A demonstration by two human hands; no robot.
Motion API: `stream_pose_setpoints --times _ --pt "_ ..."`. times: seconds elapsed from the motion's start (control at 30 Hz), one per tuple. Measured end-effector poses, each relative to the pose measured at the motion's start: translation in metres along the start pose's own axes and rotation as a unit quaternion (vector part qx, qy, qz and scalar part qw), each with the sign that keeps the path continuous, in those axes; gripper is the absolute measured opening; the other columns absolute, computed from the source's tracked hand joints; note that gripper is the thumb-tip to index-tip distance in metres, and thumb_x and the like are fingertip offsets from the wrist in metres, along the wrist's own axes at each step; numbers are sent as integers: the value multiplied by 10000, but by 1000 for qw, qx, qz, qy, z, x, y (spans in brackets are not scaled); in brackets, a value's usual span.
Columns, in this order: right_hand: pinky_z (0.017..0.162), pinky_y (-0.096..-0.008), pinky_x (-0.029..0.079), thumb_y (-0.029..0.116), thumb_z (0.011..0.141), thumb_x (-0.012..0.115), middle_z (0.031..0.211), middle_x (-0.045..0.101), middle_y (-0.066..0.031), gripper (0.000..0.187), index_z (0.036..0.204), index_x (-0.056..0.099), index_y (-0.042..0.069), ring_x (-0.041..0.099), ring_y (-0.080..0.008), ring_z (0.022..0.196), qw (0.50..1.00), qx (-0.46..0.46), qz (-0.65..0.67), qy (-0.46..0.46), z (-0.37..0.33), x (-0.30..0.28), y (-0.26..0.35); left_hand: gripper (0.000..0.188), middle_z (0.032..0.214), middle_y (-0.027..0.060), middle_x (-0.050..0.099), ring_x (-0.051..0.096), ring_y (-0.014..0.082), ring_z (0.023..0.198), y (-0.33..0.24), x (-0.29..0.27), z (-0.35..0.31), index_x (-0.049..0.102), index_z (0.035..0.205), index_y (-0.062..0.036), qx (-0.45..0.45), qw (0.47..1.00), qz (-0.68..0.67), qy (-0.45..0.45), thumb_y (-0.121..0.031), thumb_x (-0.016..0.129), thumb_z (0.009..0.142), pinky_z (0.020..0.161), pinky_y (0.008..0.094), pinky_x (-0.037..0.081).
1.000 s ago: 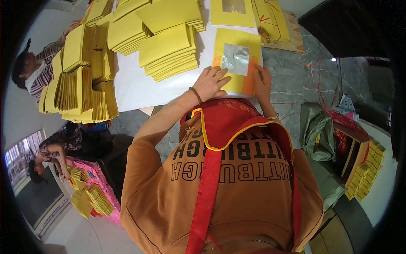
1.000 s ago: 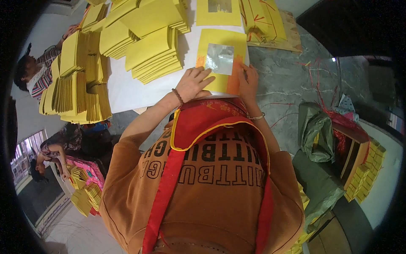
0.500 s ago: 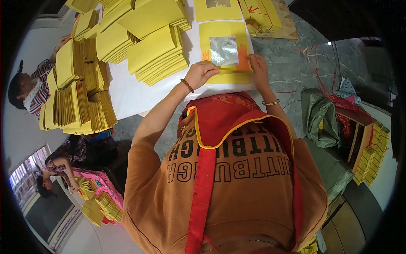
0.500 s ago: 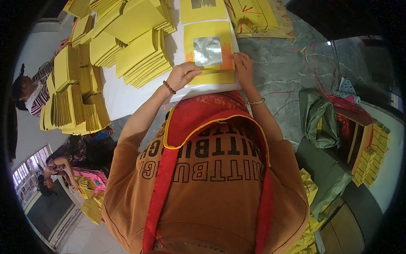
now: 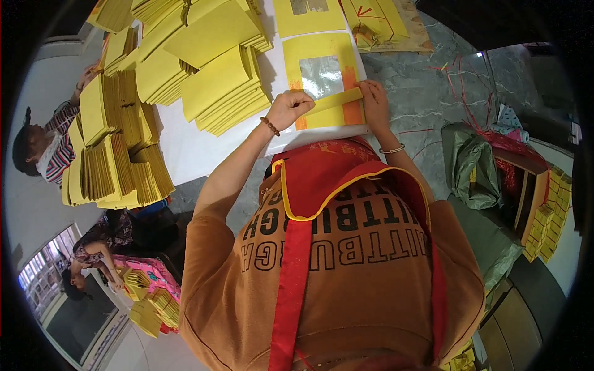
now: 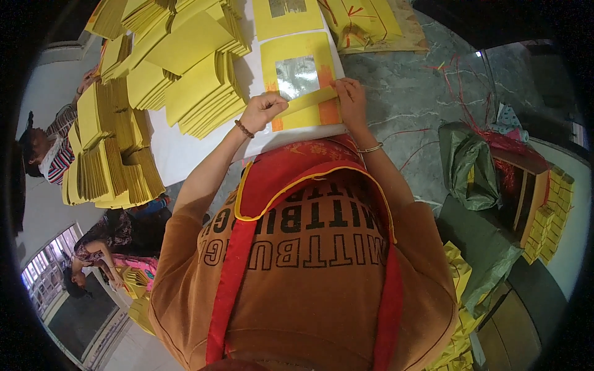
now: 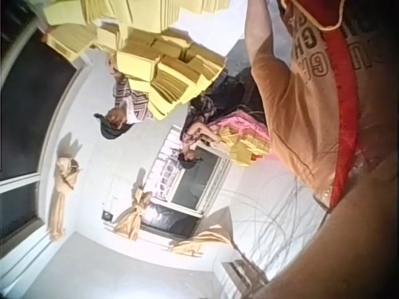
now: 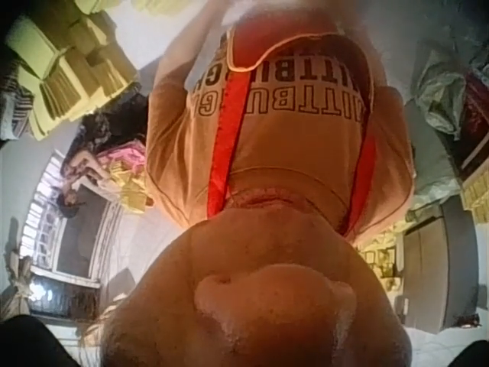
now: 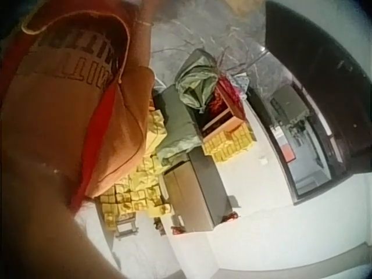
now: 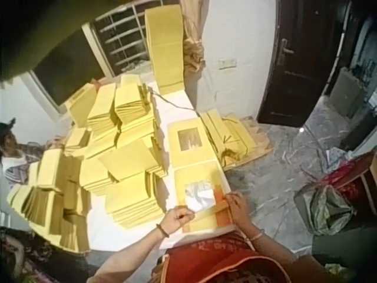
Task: Handling and stacking sheets of yellow paper with foil squares, commonly known as joss paper.
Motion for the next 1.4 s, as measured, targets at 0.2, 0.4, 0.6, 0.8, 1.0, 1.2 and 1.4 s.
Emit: stream_pose_setpoints --times 0.2,0.4,0.6,0.8,1.0,1.2,1.4 --pt "887 -304 372 223 915 488 999 566 -77 269 952 682 41 488 -216 982 1000 28 -10 2 0 0 1 180 700 46 610 532 96 631 6 2 5 645 820 6 6 1000 1 -26 -168 600 826 593 263 440" --pt "937 -356 325 216 807 561 1107 546 -76 286 1037 625 59 461 -240 1087 990 -106 -94 25 -7 -5 -2 160 629 -62 477 404 23 543 8 4 1 596 839 -33 -35 997 -61 -45 -184 566 880 483 208 343" --pt "938 -403 300 204 643 680 1151 543 -22 360 987 598 136 470 -241 1122 961 -173 -208 57 -10 -2 7 147 787 -18 538 457 48 658 -6 2 -12 594 891 -34 14 999 -37 33 -179 578 871 596 203 398" --pt "919 -399 321 154 614 702 1115 565 -5 297 890 593 156 486 -245 1106 972 -176 -144 65 -3 -3 -10 814 1378 167 338 267 353 1297 -27 -9 -31 318 1353 -96 164 969 181 45 -200 762 679 1086 421 224" --pt "934 -405 318 164 616 699 1167 539 -43 321 917 589 143 469 -269 1121 970 -178 -136 94 -3 -4 -4 692 1318 172 410 376 361 1212 7 3 -19 520 1199 -99 213 926 293 -104 125 591 548 1016 409 342" --pt "991 -444 247 265 694 655 1376 374 -91 599 1247 469 130 359 -284 1244 935 -228 -220 161 4 -15 17 541 1266 144 470 414 346 1176 1 2 -21 589 1094 -114 218 919 303 -127 82 599 590 984 415 361" --pt "1042 -453 185 214 783 581 1415 339 -85 563 1315 419 125 302 -263 1311 884 -287 -295 220 21 -29 24 396 1204 123 514 459 307 1138 -20 8 -29 610 1051 -133 260 873 380 -159 13 527 692 947 418 379"
Point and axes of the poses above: each hand's wrist, its own z-axis towards the middle knuckle, its own x-axis out of the palm, y = z × x, the point moved 1 cm from there along z, towards the middle knuckle
